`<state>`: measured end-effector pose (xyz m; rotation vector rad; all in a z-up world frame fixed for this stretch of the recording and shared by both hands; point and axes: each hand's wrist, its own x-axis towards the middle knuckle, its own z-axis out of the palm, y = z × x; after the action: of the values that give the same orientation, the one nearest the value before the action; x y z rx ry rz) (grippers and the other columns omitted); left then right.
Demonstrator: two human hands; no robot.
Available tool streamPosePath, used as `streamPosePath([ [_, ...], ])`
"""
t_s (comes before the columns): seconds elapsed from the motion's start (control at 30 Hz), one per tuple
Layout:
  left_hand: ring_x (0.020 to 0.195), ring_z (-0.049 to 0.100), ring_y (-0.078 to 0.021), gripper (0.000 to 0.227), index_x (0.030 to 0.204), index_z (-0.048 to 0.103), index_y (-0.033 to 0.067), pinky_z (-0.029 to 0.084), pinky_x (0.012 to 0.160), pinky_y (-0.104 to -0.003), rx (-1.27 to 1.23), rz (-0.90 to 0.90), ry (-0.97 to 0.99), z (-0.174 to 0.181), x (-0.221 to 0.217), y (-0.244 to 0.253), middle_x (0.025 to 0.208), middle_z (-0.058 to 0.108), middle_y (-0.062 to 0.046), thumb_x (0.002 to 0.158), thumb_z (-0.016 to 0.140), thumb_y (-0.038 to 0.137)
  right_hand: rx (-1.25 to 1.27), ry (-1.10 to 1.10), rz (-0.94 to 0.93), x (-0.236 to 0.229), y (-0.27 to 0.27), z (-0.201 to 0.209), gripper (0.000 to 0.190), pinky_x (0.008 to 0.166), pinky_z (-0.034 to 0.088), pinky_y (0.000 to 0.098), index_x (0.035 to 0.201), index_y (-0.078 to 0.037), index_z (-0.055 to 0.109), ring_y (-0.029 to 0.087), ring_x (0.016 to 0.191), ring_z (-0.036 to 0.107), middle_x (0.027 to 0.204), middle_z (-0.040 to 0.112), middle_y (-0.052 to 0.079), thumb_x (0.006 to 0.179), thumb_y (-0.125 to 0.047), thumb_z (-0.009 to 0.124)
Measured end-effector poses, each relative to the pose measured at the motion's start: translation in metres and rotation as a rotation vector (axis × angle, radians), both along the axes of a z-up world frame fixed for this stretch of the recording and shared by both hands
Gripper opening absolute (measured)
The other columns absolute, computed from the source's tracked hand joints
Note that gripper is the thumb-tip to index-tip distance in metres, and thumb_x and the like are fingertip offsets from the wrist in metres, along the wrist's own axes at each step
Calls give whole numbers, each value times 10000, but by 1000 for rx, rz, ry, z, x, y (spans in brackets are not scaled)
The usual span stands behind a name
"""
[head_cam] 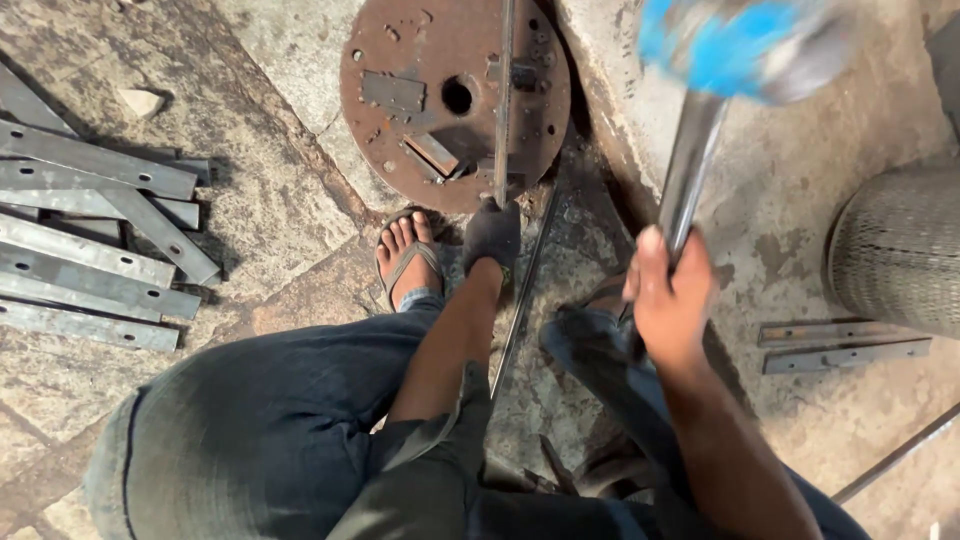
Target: Using a hammer and metal rods to shape and test metal brackets or furniture components on a jig.
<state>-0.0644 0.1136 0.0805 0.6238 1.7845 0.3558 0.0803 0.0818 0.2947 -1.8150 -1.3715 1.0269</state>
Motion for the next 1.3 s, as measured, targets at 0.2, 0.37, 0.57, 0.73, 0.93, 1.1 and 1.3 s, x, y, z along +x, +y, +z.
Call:
streamPosePath([
  [0.2, 1148, 621, -467, 496, 1199, 663, 117, 480, 978, -537, 69, 88, -64, -3, -2, -17, 1169, 687, -265, 904, 497, 480, 437, -76, 151, -32, 46, -80, 352, 563, 476, 368, 1116, -8, 524, 173, 643, 549, 774, 547, 34, 1122, -355, 581],
  [0.37, 1112, 635, -481, 484, 1125, 681, 82, 506, 935, -555, 32, -10, 11, -15, 2, -39, 1134, 694, -268, 939, 503, 492, -83, -533, 225, -20, 21, -117, 418, 563, 476, 454, 959, -32, 613, 232, 577, 582, 671, 547, 47, 1089, -428, 626],
  [0.57, 1039, 649, -489, 422, 1059, 654, 113, 507, 872, -588, -13, 3, 6, -11, 15, -79, 1060, 699, -254, 958, 488, 488, -200, -84, 11, -17, -29, -42, 359, 417, 384, 315, 855, -59, 529, 117, 453, 480, 575, 494, 3, 1042, -358, 589],
  [0.73, 1042, 651, -470, 414, 1054, 666, 121, 520, 864, -575, -9, 55, 27, -7, 24, -88, 1051, 707, -239, 929, 515, 487, 185, 37, 89, -43, -4, -20, 353, 473, 409, 279, 935, -43, 502, 80, 519, 500, 651, 514, -4, 1102, -352, 545],
  [0.93, 1055, 653, -465, 386, 1063, 659, 97, 521, 880, -558, 189, -151, 108, -90, 52, -84, 1103, 691, -246, 974, 486, 430, 393, -339, 135, -19, 39, -125, 429, 585, 463, 379, 1078, 33, 540, 217, 651, 584, 746, 566, 91, 1140, -387, 605],
  [1.1, 1115, 632, -467, 453, 1116, 667, 62, 502, 936, -552, 116, 1, 11, -42, 25, -26, 1131, 698, -260, 966, 509, 459, -38, -512, 176, -27, 24, -94, 454, 559, 468, 418, 1008, -17, 651, 260, 560, 601, 631, 567, 98, 1085, -464, 635],
  [1.3, 1140, 655, -437, 576, 1195, 710, 114, 512, 956, -532, 65, 73, -80, -7, -4, 20, 1177, 718, -240, 898, 502, 562, -372, -150, -14, -26, -28, -45, 323, 459, 446, 270, 950, -106, 635, 63, 508, 519, 624, 553, -42, 1012, -419, 587],
])
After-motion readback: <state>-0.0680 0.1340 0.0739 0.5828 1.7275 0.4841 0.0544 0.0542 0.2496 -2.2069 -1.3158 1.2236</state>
